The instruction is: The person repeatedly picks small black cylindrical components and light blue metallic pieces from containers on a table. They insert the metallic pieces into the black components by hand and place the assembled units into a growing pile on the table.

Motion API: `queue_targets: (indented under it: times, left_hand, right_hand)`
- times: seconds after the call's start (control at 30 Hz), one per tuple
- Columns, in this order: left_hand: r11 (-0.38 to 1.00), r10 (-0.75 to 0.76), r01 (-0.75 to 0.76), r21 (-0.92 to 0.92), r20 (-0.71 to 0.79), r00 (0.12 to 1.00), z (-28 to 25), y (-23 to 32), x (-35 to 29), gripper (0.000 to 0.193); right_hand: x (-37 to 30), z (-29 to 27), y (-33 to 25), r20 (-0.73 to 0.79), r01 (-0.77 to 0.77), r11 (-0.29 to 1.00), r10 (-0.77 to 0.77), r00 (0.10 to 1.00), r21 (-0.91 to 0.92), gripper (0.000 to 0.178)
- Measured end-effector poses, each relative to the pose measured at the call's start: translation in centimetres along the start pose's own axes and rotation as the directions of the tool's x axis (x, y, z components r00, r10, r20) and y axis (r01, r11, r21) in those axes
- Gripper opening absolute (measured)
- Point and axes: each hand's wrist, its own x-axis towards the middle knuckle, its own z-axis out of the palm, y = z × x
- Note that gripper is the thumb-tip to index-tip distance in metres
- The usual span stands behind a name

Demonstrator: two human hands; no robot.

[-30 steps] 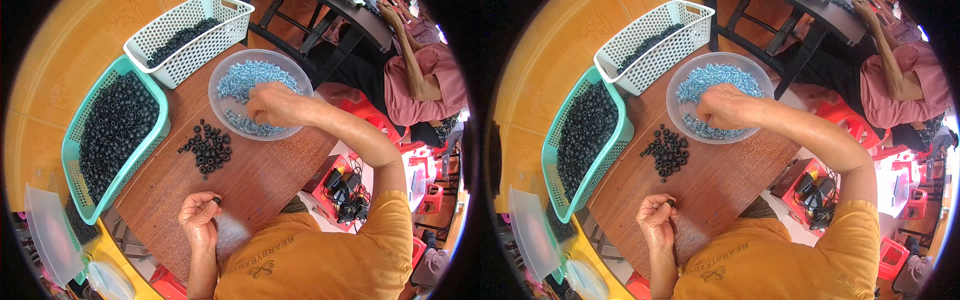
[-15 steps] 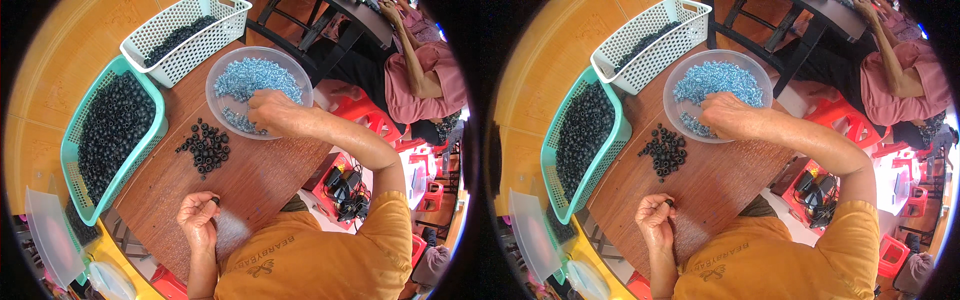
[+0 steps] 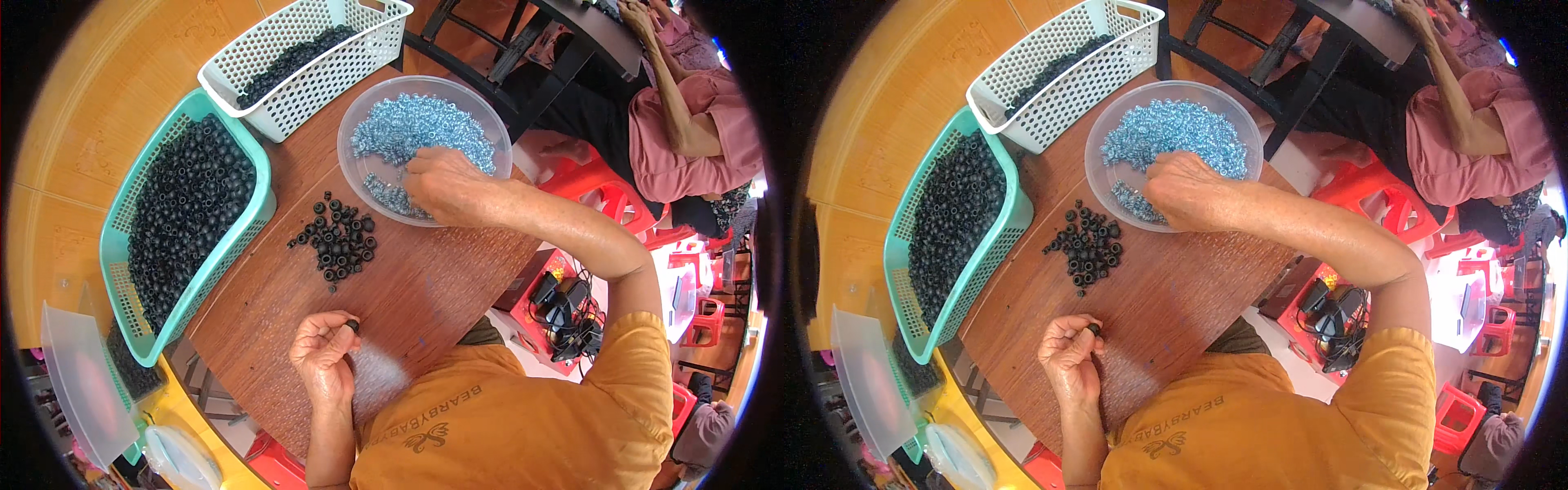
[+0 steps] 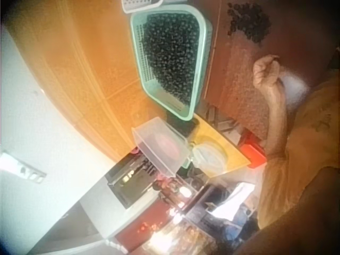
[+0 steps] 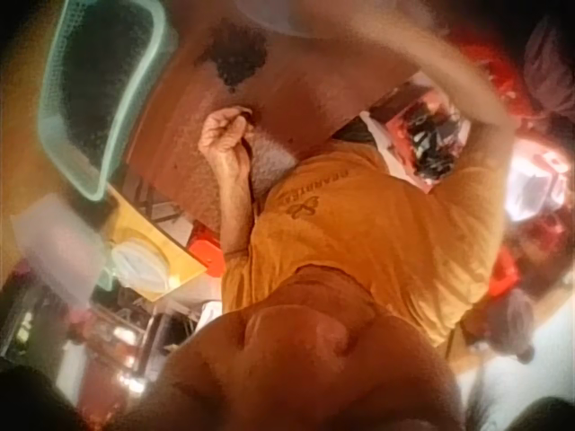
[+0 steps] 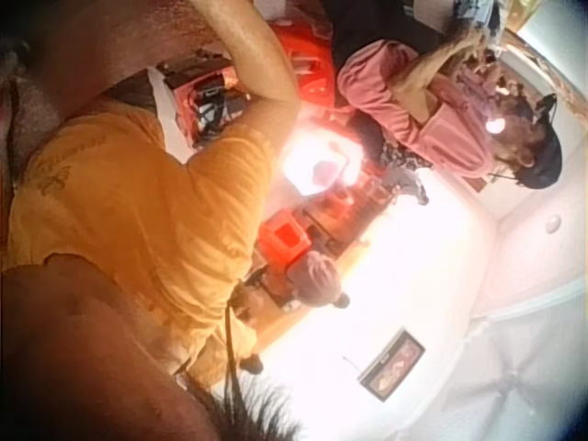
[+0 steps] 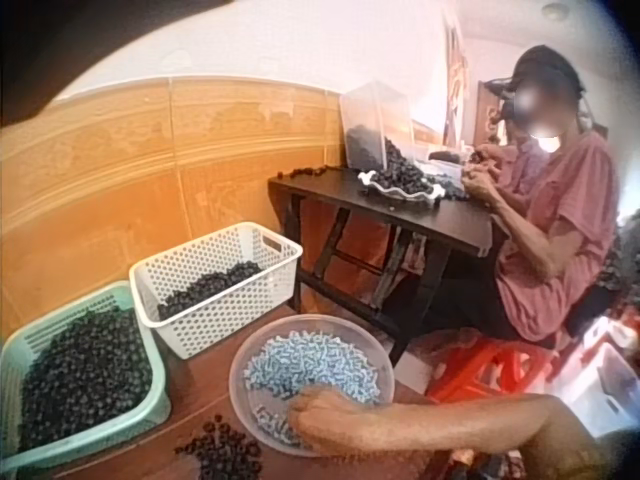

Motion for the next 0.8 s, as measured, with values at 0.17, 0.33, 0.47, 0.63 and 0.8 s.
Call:
queue_targets:
  times: [0.17,0.33,0.47,0.63,0.8]
  left_hand:
    - [1.0,-0.002,0.002,0.004,-0.001,1.0,0.1,0.2,0.0,0.014]
    - [1.0,-0.023,0.023,-0.015,-0.016,1.0,0.2,0.3,-0.1,0.016]
    - [1.0,-0.024,0.023,-0.02,-0.01,1.0,0.2,0.1,-0.1,0.015]
    - [0.999,-0.036,0.036,-0.018,0.0,0.999,0.1,0.2,-0.1,0.015]
    - [0.999,-0.038,0.037,-0.015,-0.01,0.999,0.2,0.2,-0.1,0.015]
  right_hand:
    - [-0.1,-0.7,-0.2,-0.039,-0.013,0.996,0.016,0.999,0.085,0.011]
    - [-0.1,-3.0,-0.4,-0.024,-0.13,0.919,0.15,0.988,0.371,0.007]
    - [-0.7,-4.1,-0.3,0.092,-0.272,0.791,0.266,0.96,0.548,0.008]
    - [-0.8,-3.3,-0.1,0.032,-0.178,0.895,0.181,0.983,0.409,0.006]
    - [0.2,-2.5,0.7,-0.123,-0.136,0.973,0.161,0.979,0.189,0.008]
